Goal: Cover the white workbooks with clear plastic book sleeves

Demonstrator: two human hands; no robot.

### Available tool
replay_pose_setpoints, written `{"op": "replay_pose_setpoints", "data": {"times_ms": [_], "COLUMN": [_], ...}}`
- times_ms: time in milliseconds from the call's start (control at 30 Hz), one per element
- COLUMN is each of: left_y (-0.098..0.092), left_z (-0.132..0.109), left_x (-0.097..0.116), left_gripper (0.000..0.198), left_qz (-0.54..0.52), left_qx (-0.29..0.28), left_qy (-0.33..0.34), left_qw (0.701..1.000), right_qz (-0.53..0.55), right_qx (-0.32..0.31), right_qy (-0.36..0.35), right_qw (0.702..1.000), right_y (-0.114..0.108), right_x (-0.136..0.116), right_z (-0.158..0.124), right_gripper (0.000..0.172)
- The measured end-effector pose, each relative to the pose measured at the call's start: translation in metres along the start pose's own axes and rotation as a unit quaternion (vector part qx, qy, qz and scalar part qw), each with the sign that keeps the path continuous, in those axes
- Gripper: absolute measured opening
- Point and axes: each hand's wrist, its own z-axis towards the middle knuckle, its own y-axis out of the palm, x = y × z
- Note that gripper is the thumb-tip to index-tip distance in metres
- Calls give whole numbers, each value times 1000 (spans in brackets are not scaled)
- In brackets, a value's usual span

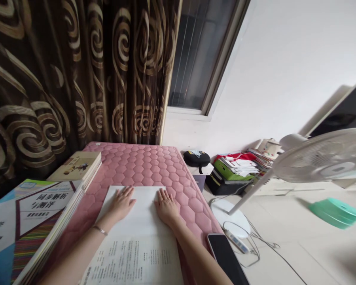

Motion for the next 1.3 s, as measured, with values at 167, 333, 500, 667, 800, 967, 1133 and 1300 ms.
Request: {"op": "replay_pose_setpoints", "data": {"times_ms": [167, 333, 500, 667, 800, 967, 1133, 1300], "left_y": [5, 3, -1, -8, -14, -19, -33, 2], "left_z": [-4, -4, -7, -13, -17, -18, -24, -69], "left_x": [-18, -13, -18, -36, -45, -42, -15, 50], "left_gripper": [54, 57, 56, 59, 61, 59, 53, 49], "left_qz": [26, 36, 40, 72, 73, 54, 77, 55], "left_qx": [3, -28, 23, 14, -2, 1, 30, 3], "left_qy": [-4, 0, -39, -174, -217, -209, -185, -60], "left_qw": [1000, 999, 998, 982, 974, 976, 979, 997], "right_qz": [49, 94, 76, 5, -15, -59, -32, -9], "right_qx": [12, -6, -3, 5, -6, 9, 34, 24], "right_qy": [-19, -115, -57, 45, 49, 77, -44, -64], "right_qw": [999, 989, 995, 999, 999, 995, 998, 998], "right_y": [3, 21, 14, -3, -8, -10, -5, -9], "right_x": [-59, -116, -75, -15, -8, -26, -53, -64], "right_z": [16, 38, 34, 17, 14, 25, 45, 61], "right_gripper": [59, 63, 70, 66, 65, 62, 52, 44]}}
